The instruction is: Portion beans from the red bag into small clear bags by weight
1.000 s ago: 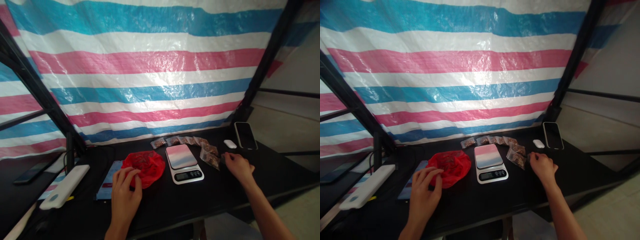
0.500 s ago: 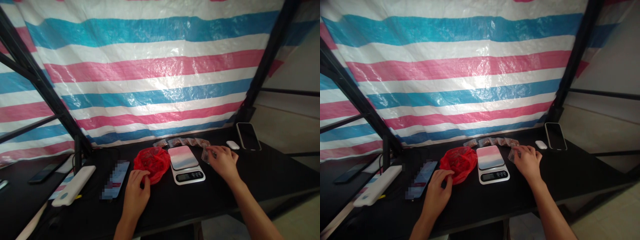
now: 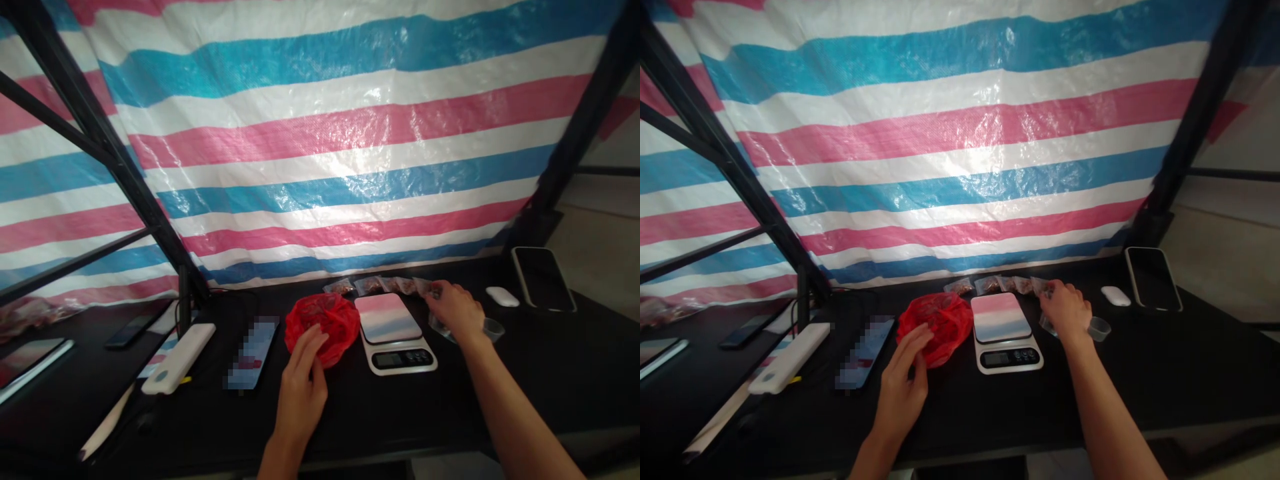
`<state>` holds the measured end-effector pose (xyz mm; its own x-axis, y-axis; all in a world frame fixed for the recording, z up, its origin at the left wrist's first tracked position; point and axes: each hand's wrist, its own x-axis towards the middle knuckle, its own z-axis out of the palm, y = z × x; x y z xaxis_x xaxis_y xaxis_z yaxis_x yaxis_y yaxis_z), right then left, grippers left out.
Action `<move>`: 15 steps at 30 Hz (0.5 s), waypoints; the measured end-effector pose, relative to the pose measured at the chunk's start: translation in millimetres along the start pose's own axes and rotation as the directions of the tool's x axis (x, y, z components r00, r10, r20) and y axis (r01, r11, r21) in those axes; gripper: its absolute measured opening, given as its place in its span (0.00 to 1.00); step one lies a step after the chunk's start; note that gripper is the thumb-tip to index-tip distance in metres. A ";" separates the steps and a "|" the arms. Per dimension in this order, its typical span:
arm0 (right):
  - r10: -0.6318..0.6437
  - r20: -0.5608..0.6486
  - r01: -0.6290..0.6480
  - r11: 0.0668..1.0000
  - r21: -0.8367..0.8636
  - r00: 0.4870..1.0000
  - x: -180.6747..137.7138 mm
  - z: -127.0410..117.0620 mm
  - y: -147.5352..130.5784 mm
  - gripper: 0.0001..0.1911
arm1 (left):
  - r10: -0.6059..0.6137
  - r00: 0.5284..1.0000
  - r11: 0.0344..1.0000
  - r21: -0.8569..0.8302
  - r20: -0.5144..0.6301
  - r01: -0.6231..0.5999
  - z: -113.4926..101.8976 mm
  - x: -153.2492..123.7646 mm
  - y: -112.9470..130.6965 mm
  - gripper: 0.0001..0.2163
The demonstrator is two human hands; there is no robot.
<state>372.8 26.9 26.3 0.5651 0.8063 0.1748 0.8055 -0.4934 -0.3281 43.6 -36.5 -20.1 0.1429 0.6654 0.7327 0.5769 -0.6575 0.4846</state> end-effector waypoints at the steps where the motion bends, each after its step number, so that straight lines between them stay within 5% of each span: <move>1: 0.007 0.002 -0.007 1.000 0.013 1.000 -0.4 0.3 -0.6 0.22 | -0.004 1.000 1.000 0.008 0.010 0.004 0.7 -0.3 -0.8 0.22; 6: 0.100 -0.041 -0.094 0.987 0.127 0.994 -0.7 -3.5 -2.0 0.21 | -0.025 0.999 1.000 0.011 0.043 0.024 6.9 -1.6 -1.7 0.23; 10: 0.156 -0.277 -0.009 0.885 0.466 0.948 -4.4 -14.1 -4.4 0.18 | -0.053 0.998 0.997 -0.053 0.023 0.055 10.3 -0.7 7.0 0.18; 13: 0.151 -0.399 0.230 0.614 0.755 0.904 -18.1 -19.9 -18.3 0.20 | -0.041 0.999 0.987 -0.156 0.010 0.042 11.7 2.2 17.4 0.15; 15: 0.119 -0.397 0.353 0.280 0.893 0.910 -34.6 -20.8 -33.3 0.23 | -0.033 0.999 0.972 -0.232 0.032 0.039 12.9 4.3 23.9 0.13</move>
<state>330.1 8.7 50.5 0.6811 0.5451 0.4889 0.2659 0.4381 -0.8587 68.4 -44.8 -11.6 0.1498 0.6977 0.7005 0.3801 -0.6947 0.6107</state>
